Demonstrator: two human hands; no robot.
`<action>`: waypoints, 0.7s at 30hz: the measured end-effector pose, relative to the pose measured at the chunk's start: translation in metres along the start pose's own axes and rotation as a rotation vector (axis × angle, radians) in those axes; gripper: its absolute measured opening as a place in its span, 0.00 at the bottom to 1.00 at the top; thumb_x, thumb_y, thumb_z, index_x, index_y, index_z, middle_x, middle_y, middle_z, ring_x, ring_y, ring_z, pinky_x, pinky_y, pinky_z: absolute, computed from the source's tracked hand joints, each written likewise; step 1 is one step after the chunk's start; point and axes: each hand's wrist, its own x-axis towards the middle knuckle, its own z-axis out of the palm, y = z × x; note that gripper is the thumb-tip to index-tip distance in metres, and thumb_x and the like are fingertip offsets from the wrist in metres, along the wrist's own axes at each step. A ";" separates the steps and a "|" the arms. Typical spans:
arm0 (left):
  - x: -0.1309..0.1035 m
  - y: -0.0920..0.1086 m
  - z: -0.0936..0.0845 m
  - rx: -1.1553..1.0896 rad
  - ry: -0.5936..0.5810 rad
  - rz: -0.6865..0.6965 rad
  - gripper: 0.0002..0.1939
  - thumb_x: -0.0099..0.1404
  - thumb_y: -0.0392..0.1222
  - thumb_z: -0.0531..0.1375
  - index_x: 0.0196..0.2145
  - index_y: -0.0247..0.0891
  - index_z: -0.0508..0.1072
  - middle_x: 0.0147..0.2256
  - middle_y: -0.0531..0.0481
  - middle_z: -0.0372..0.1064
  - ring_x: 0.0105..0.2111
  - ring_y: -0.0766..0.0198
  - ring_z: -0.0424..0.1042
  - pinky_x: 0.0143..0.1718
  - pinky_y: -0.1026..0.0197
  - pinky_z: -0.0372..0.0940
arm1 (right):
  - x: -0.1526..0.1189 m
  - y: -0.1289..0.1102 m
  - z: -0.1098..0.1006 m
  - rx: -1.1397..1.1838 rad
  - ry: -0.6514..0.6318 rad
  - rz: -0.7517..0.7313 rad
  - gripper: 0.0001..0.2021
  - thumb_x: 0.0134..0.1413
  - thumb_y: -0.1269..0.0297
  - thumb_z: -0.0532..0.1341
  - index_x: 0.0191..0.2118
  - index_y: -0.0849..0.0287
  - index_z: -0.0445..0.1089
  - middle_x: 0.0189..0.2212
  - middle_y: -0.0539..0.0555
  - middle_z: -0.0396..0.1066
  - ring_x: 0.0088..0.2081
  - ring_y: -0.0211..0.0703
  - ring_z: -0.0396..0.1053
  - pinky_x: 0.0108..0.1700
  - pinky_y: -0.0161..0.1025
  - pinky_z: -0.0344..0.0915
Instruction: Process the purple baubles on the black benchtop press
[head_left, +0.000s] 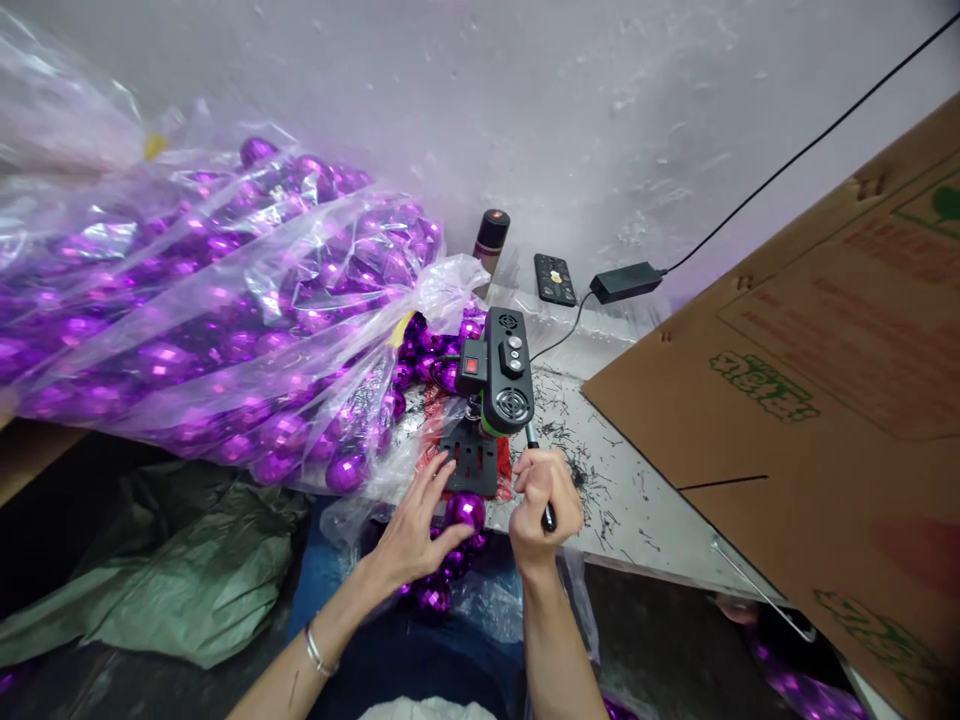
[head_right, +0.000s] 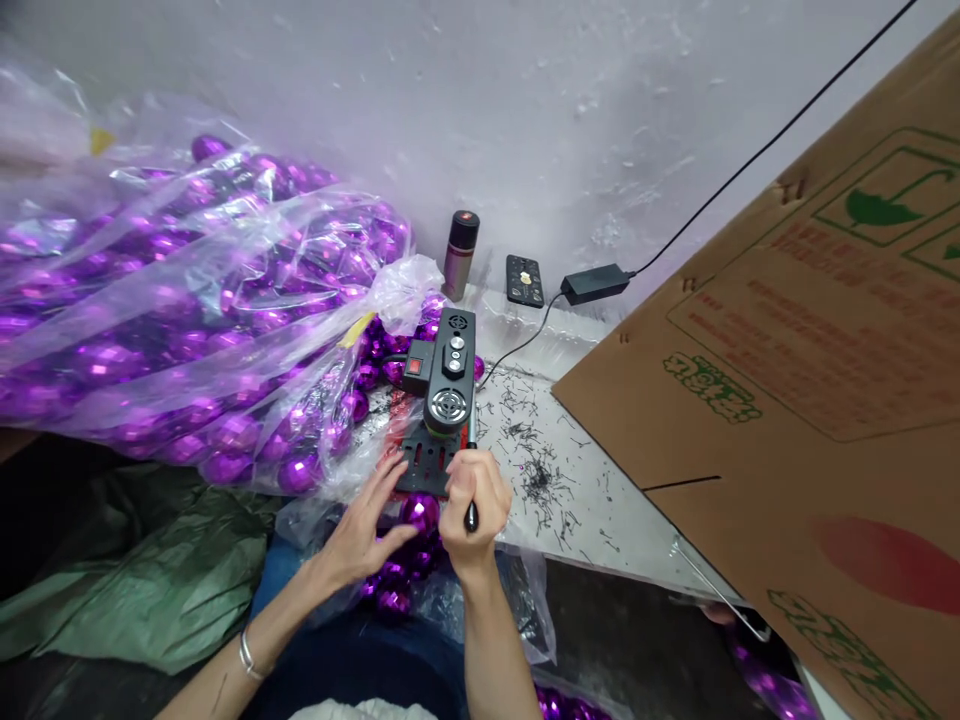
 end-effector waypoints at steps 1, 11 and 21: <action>0.009 -0.004 -0.008 0.031 0.042 -0.004 0.32 0.76 0.47 0.61 0.73 0.41 0.62 0.70 0.32 0.65 0.70 0.43 0.67 0.68 0.38 0.68 | -0.002 0.001 0.000 -0.003 0.006 -0.003 0.18 0.70 0.75 0.53 0.27 0.54 0.62 0.22 0.47 0.65 0.28 0.39 0.69 0.30 0.38 0.61; 0.104 -0.072 -0.045 0.636 0.028 -0.285 0.22 0.72 0.38 0.58 0.61 0.30 0.73 0.55 0.25 0.76 0.53 0.37 0.77 0.53 0.41 0.74 | -0.007 0.007 -0.001 -0.021 -0.028 -0.060 0.17 0.69 0.77 0.53 0.28 0.54 0.62 0.23 0.47 0.65 0.29 0.39 0.70 0.30 0.38 0.62; 0.117 -0.044 -0.074 -0.062 0.161 -0.460 0.34 0.64 0.69 0.67 0.53 0.38 0.79 0.41 0.44 0.81 0.38 0.53 0.79 0.43 0.54 0.74 | -0.008 0.010 -0.001 -0.017 -0.019 -0.072 0.16 0.68 0.77 0.53 0.28 0.54 0.62 0.23 0.47 0.64 0.28 0.39 0.69 0.30 0.39 0.62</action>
